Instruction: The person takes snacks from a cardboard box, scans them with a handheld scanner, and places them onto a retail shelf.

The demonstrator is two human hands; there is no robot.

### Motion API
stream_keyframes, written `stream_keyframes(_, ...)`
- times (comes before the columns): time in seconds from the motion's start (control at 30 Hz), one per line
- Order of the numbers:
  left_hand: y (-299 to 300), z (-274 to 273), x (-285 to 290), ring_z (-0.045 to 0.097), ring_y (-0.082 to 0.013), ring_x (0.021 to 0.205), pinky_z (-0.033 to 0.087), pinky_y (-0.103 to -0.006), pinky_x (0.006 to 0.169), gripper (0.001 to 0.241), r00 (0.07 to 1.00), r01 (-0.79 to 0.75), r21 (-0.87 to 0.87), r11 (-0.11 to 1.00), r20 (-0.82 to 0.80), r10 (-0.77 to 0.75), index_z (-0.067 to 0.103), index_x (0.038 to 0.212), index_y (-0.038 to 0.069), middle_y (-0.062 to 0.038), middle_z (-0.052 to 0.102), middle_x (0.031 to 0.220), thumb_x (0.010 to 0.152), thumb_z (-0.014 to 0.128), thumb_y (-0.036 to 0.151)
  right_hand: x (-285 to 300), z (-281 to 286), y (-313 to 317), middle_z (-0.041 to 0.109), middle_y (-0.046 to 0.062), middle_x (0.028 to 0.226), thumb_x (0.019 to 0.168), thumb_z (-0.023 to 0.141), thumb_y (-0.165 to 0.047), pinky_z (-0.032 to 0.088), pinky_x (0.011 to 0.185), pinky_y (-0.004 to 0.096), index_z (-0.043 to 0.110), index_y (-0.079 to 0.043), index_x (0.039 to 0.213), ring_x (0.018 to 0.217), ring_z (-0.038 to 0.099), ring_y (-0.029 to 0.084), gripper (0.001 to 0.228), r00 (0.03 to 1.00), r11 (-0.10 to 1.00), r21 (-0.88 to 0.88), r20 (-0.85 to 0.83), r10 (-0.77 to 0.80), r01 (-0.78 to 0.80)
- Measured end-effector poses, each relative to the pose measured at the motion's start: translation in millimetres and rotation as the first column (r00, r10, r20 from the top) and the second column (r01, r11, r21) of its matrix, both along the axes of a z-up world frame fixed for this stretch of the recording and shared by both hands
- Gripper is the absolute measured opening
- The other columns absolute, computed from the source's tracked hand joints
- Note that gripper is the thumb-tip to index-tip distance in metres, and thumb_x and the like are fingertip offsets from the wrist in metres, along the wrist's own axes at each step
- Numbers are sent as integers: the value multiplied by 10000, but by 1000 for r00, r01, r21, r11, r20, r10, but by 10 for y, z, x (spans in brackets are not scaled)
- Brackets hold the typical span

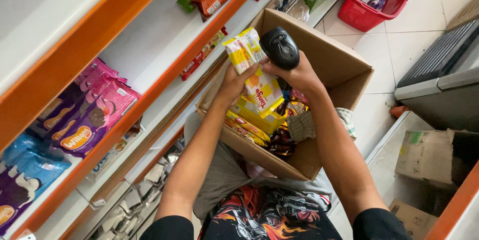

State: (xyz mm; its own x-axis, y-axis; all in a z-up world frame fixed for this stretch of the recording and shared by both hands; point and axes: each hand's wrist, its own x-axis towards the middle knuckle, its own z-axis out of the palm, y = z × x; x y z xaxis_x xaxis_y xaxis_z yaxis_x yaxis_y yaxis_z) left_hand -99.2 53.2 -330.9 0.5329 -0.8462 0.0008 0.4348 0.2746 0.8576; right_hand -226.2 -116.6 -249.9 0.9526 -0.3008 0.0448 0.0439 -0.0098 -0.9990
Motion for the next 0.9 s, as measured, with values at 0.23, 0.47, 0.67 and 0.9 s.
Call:
stream_keyframes(0.23, 25, 108, -18, 715, -200, 1063, 597, -354, 936, 428, 990, -141, 5, 990, 29, 141, 588, 1306, -36, -140, 715, 1212, 938, 756, 104, 45, 50, 55, 724, 18, 928, 821, 905, -134, 577, 767, 277, 697, -23, 1051, 831, 661, 87, 330, 963, 914, -305, 64, -261, 268)
stream_keyframes(0.47, -7, 221, -73, 710, -146, 1058, 592, -319, 935, 463, 965, -200, 7, 980, 172, 196, 592, 1313, -7, -100, 726, 1208, 935, 790, 173, 37, -17, 76, 703, 3, 933, 808, 892, -111, 582, 759, 274, 673, -22, 1050, 828, 659, 79, 338, 972, 971, -61, 53, -227, 230)
stream_keyframes(0.67, 82, 426, -148, 714, -118, 987, 597, -294, 887, 428, 875, -233, 60, 971, 448, 183, 644, 1276, 17, -71, 748, 1113, 935, 798, 225, 16, -19, 109, 695, 4, 959, 892, 877, -90, 568, 779, 282, 667, -18, 1081, 855, 630, 83, 291, 960, 953, -135, 105, -259, 272)
stream_keyframes(0.9, 57, 462, -189, 664, -84, 983, 577, -254, 855, 406, 809, -293, -120, 949, 498, 312, 610, 1272, 37, -41, 690, 1108, 944, 803, 180, -13, 43, 145, 716, 9, 970, 818, 883, -71, 577, 785, 289, 676, -19, 1093, 870, 660, 85, 349, 978, 978, -44, 47, -201, 203)
